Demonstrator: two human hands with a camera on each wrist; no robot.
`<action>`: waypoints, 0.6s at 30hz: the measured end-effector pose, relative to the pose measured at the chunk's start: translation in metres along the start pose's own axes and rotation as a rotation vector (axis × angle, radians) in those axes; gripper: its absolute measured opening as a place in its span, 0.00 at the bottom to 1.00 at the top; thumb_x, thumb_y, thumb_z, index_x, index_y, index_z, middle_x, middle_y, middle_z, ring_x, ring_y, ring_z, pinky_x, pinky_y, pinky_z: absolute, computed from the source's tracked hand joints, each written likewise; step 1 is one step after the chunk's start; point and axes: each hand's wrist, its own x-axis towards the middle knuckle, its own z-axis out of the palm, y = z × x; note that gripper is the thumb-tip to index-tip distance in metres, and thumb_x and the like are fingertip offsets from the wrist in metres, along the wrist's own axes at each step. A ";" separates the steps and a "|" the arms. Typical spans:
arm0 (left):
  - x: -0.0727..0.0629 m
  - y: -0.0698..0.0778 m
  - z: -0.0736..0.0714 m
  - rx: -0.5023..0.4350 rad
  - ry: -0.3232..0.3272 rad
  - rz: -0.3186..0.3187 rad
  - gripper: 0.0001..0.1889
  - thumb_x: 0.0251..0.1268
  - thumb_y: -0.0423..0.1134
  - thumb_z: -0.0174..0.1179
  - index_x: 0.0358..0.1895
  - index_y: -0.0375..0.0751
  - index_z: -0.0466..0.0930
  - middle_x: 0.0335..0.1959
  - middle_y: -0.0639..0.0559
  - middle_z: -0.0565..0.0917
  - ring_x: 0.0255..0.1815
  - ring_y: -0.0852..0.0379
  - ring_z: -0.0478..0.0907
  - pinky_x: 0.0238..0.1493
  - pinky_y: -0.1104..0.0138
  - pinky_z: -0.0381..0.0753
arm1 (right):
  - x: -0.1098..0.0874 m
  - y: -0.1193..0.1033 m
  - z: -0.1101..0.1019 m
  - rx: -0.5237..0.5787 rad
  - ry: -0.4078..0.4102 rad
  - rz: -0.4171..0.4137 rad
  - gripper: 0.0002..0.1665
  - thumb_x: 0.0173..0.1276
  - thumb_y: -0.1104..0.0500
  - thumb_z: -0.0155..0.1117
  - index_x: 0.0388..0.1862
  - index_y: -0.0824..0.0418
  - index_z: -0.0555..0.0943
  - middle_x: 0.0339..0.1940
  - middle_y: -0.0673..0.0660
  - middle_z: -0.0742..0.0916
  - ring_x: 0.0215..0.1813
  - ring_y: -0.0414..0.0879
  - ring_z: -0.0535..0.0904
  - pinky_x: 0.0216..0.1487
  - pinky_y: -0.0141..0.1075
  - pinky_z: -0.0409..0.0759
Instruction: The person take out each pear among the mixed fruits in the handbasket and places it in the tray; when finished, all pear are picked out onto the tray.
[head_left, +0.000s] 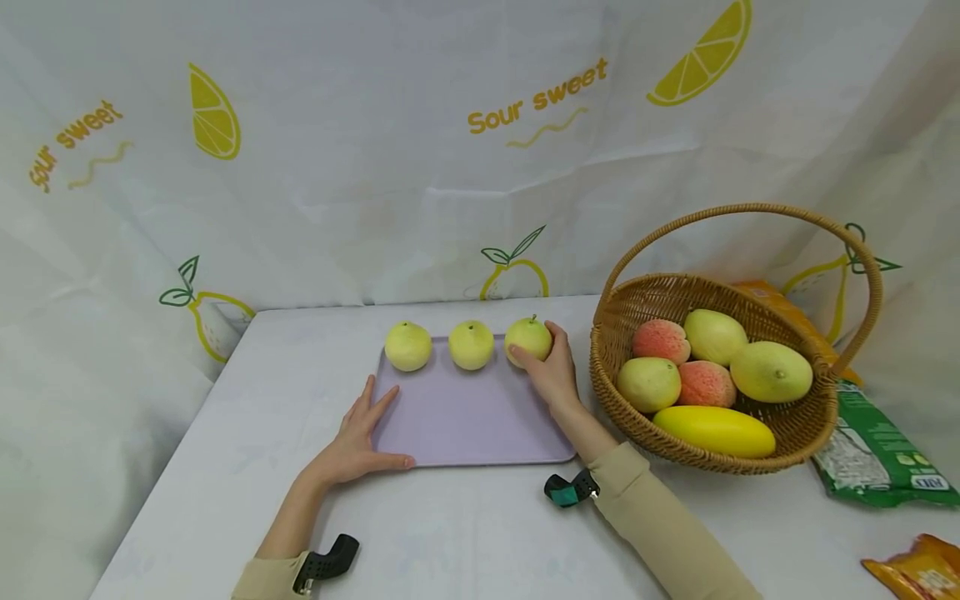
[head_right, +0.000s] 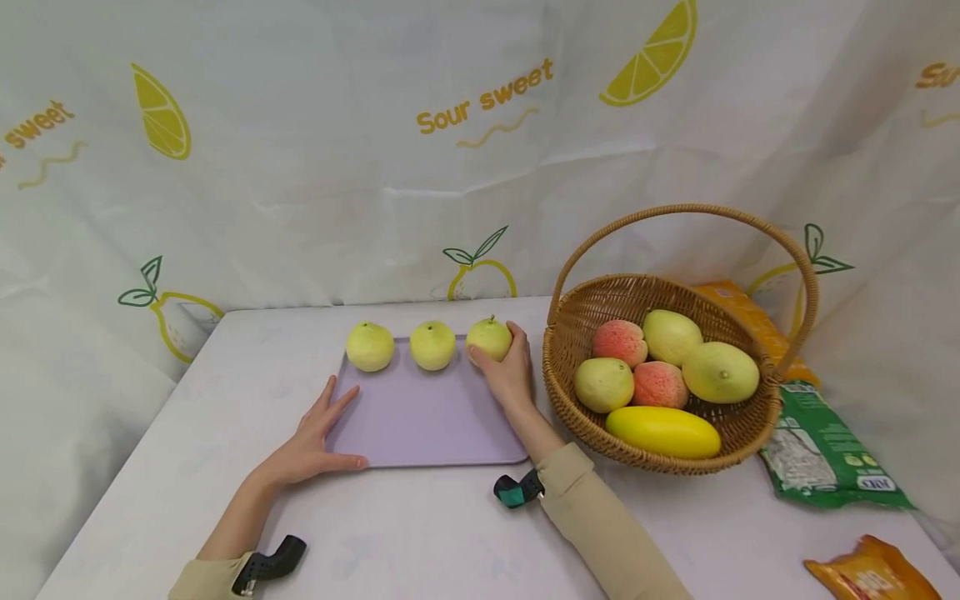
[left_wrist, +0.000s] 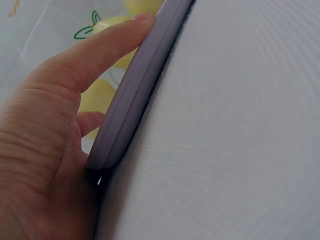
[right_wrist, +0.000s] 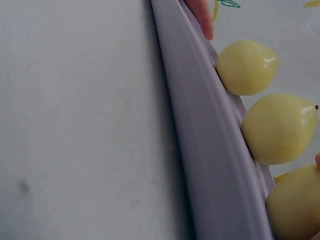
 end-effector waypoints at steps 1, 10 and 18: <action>0.000 0.000 0.000 -0.001 0.001 0.001 0.60 0.43 0.57 0.76 0.78 0.46 0.50 0.79 0.39 0.29 0.75 0.28 0.30 0.64 0.30 0.40 | 0.000 0.000 0.000 -0.011 -0.003 -0.007 0.50 0.62 0.55 0.71 0.76 0.61 0.54 0.73 0.63 0.64 0.71 0.56 0.62 0.68 0.51 0.62; 0.000 0.000 -0.001 -0.003 0.006 -0.002 0.59 0.43 0.57 0.76 0.78 0.47 0.50 0.79 0.39 0.29 0.75 0.28 0.30 0.64 0.29 0.40 | 0.002 0.004 -0.002 -0.099 -0.031 -0.039 0.53 0.58 0.60 0.74 0.76 0.60 0.53 0.71 0.65 0.64 0.71 0.59 0.62 0.69 0.54 0.60; 0.000 0.000 -0.001 -0.007 -0.001 -0.006 0.59 0.43 0.57 0.76 0.79 0.46 0.50 0.79 0.40 0.29 0.75 0.28 0.29 0.64 0.29 0.39 | 0.002 0.005 -0.001 -0.113 -0.004 -0.055 0.53 0.56 0.62 0.74 0.75 0.61 0.54 0.70 0.67 0.64 0.70 0.60 0.62 0.69 0.53 0.58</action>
